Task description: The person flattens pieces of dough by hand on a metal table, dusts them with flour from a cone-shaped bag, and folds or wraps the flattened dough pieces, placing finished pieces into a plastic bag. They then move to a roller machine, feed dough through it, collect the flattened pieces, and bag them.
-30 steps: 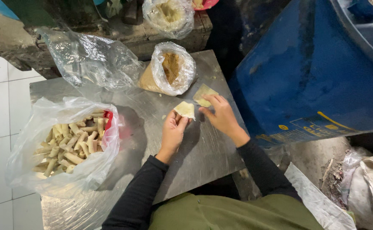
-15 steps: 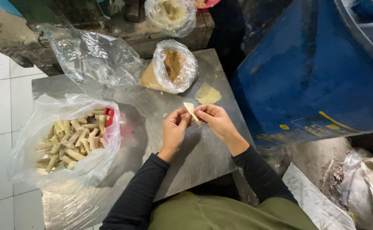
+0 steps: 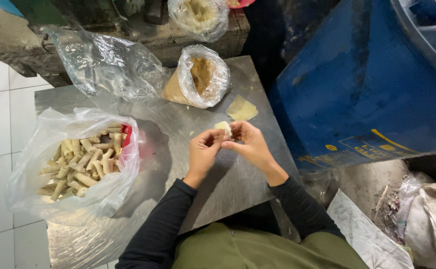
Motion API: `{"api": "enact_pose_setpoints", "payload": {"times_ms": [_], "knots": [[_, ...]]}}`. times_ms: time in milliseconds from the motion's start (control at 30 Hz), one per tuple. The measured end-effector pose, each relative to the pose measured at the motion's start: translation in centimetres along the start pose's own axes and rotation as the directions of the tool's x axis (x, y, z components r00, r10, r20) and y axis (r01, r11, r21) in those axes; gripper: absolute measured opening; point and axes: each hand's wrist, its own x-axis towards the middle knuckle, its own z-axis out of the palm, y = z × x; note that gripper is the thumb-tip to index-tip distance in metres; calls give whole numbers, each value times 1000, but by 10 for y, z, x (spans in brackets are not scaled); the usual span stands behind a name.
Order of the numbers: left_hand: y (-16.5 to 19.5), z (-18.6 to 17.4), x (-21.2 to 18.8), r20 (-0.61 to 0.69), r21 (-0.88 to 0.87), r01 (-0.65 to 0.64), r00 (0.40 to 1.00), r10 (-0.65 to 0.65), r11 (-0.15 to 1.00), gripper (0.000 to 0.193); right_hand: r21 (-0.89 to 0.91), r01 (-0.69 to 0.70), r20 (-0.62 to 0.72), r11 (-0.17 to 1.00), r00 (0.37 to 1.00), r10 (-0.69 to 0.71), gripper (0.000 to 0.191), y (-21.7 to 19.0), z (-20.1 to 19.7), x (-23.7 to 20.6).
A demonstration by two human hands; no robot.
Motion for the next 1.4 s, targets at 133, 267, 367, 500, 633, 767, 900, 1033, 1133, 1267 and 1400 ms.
{"api": "enact_pose_setpoints", "payload": {"times_ms": [133, 267, 367, 500, 633, 767, 900, 1033, 1133, 1267, 1400], "knots": [[-12, -1, 4, -9, 58, -36, 999, 37, 998, 11, 138, -83, -75, 987, 993, 94, 14, 24, -11, 4], [-21, -11, 12, -48, -336, 131, 987, -156, 933, 13, 528, -186, -132, 829, 946, 297, 12, 45, -39, 22], [-13, -26, 11, -55, -608, 148, 972, -228, 780, 5, 521, -92, -295, 849, 913, 280, 9, 40, -65, 45], [8, -31, 2, -82, -648, 162, 957, -279, 745, 12, -274, 138, -495, 952, 828, -263, 9, 18, -64, 52], [26, -27, -5, -111, -553, 174, 954, -279, 815, 21, -933, 278, 93, 228, 800, -592, 11, -4, -31, 35], [33, -27, -4, -111, -529, 144, 965, -237, 836, 31, -928, 292, 140, 230, 848, -511, 18, -17, -9, 22], [26, -25, 2, -101, -512, 113, 977, -190, 851, 28, -935, 285, 151, 211, 858, -491, 19, -20, -8, 20], [12, -24, 6, -102, -489, 83, 983, -152, 868, 27, -933, 304, 175, 194, 850, -496, 21, -14, -16, 21], [5, -17, 7, -116, -440, 72, 984, -136, 895, 28, -933, 309, 193, 184, 862, -469, 19, -9, -26, 19], [12, 14, -1, -143, -64, -111, 985, 101, 992, 24, -730, 228, -13, 644, 938, -346, 25, -10, -46, 4], [31, 69, -31, 164, 664, -390, 908, 385, 638, 25, 439, -271, 51, 857, 959, 278, 51, -19, -75, -24]]}}
